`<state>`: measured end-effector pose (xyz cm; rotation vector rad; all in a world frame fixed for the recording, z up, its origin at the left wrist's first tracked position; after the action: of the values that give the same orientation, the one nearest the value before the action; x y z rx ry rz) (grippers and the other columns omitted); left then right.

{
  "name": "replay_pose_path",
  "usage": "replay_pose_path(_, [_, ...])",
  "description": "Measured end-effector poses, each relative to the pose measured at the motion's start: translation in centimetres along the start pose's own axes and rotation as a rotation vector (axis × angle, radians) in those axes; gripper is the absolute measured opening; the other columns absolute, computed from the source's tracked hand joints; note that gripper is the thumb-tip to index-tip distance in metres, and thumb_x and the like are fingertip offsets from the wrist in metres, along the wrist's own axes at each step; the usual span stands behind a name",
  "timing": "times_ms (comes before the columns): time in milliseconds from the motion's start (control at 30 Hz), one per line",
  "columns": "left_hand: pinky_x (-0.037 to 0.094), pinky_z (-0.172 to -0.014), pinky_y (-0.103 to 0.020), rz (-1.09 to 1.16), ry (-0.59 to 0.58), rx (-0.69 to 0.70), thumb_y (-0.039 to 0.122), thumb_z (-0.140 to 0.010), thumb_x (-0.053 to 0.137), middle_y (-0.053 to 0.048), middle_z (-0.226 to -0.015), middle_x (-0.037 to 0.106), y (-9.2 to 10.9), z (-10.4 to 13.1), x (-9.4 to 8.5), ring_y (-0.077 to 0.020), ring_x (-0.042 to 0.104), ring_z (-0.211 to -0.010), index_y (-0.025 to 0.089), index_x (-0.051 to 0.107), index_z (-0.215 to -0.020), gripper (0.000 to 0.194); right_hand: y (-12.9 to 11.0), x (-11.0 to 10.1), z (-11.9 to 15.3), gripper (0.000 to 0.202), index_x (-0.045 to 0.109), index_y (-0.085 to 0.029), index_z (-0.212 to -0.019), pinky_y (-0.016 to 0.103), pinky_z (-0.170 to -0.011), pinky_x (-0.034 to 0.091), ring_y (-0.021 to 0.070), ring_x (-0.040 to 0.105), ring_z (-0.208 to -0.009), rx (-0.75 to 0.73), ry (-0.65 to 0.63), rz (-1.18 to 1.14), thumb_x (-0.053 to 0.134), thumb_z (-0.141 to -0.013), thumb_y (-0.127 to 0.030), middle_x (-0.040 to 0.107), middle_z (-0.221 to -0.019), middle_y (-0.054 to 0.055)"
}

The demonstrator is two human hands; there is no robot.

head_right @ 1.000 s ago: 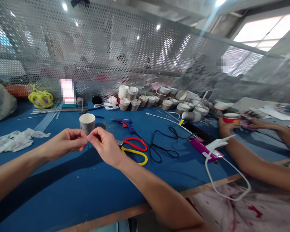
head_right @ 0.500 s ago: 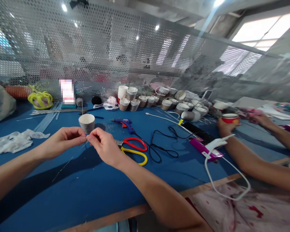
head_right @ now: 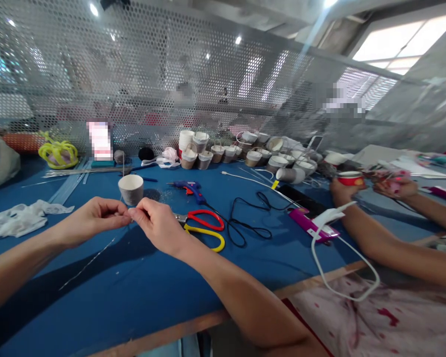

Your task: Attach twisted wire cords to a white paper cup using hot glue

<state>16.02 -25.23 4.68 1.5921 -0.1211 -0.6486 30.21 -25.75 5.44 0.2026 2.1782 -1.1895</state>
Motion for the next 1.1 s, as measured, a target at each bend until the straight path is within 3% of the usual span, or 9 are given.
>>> replay_pose_path(367, [0.019,-0.044,-0.021,0.074,0.017,-0.051,0.032,-0.064,0.061,0.006,-0.049,0.038,0.0,0.2,0.6,-0.0057,0.028,-0.046,0.013,0.055,-0.062,0.02,0.4,0.1,0.0,0.032,0.041,-0.016,-0.059,0.021,-0.05,0.031,0.0072,0.038,-0.052,0.037,-0.031,-0.048,0.04,-0.083,-0.037,0.041,-0.054,-0.003])
replay_pose_path(433, [0.021,-0.044,-0.02,0.104,0.046,-0.052,0.031,-0.063,0.061,0.005,-0.051,0.043,-0.1,0.0,0.7,-0.0058,0.031,-0.047,0.014,0.054,-0.06,0.019,0.8,0.2,0.0,0.032,0.047,-0.016,-0.065,0.021,-0.049,0.034,0.0076,0.041,-0.053,0.093,-0.041,-0.134,0.037,-0.085,-0.039,0.046,-0.058,-0.002])
replay_pose_path(533, [0.021,-0.044,-0.019,0.123,0.089,-0.069,0.031,-0.063,0.061,0.005,-0.052,0.046,-0.1,0.0,0.6,-0.0056,0.032,-0.047,0.013,0.055,-0.061,0.019,1.2,0.2,-0.2,0.031,0.051,-0.016,-0.088,0.021,-0.047,0.037,0.0083,0.046,-0.055,0.158,0.0,-0.291,0.029,-0.087,-0.037,0.053,-0.07,0.002])
replay_pose_path(600, [0.02,-0.043,-0.019,0.12,0.11,-0.074,0.031,-0.063,0.06,0.005,-0.051,0.044,-0.2,-0.1,0.5,-0.005,0.03,-0.046,0.013,0.054,-0.06,0.019,1.2,0.0,-0.3,0.026,0.051,-0.016,-0.096,0.022,-0.05,0.04,0.0092,0.048,-0.06,0.123,0.019,-0.284,0.036,-0.085,-0.035,0.054,-0.078,0.003])
replay_pose_path(733, [0.016,-0.042,-0.019,0.094,0.13,-0.084,0.031,-0.063,0.06,0.007,-0.048,0.037,-0.3,0.0,0.4,-0.0043,0.024,-0.044,0.014,0.051,-0.057,0.02,0.6,-0.1,-0.2,0.014,0.056,-0.016,-0.077,0.024,-0.061,0.04,0.011,0.048,-0.067,-0.051,0.021,-0.082,0.053,-0.077,-0.03,0.053,-0.076,0.002])
replay_pose_path(900, [0.015,-0.042,-0.019,0.07,0.114,-0.092,0.034,-0.063,0.061,0.008,-0.046,0.032,-0.5,0.0,0.7,-0.0041,0.022,-0.044,0.014,0.047,-0.055,0.026,0.1,0.3,0.0,0.015,0.048,-0.018,-0.069,0.026,-0.064,0.038,0.0123,0.045,-0.069,-0.177,0.075,0.051,0.043,-0.083,-0.023,0.048,-0.071,0.002])
replay_pose_path(1000, [0.017,-0.043,-0.019,0.077,0.083,-0.087,0.033,-0.062,0.062,0.007,-0.047,0.035,-0.4,0.0,0.9,-0.0041,0.024,-0.045,0.013,0.048,-0.055,0.025,0.0,0.2,0.1,0.014,0.044,-0.018,-0.072,0.027,-0.068,0.039,0.013,0.045,-0.073,-0.19,0.127,0.012,0.039,-0.084,-0.024,0.048,-0.078,0.004])
replay_pose_path(1100, [0.016,-0.041,-0.019,0.106,0.075,-0.119,0.032,-0.063,0.061,0.007,-0.048,0.037,-0.5,0.0,0.8,-0.0037,0.024,-0.044,0.013,0.052,-0.058,0.022,0.6,-0.6,0.0,0.023,0.042,-0.018,-0.069,0.026,-0.063,0.038,0.0117,0.045,-0.066,-0.079,0.245,-0.061,0.033,-0.087,-0.029,0.047,-0.07,0.002])
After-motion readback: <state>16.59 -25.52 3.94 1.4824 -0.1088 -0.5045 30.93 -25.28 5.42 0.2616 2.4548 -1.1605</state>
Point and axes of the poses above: each hand's wrist, its own z-axis away from the middle knuckle, its own x-axis out of the palm, y = z × x, the point moved 3 cm from there along -z, towards the middle knuckle
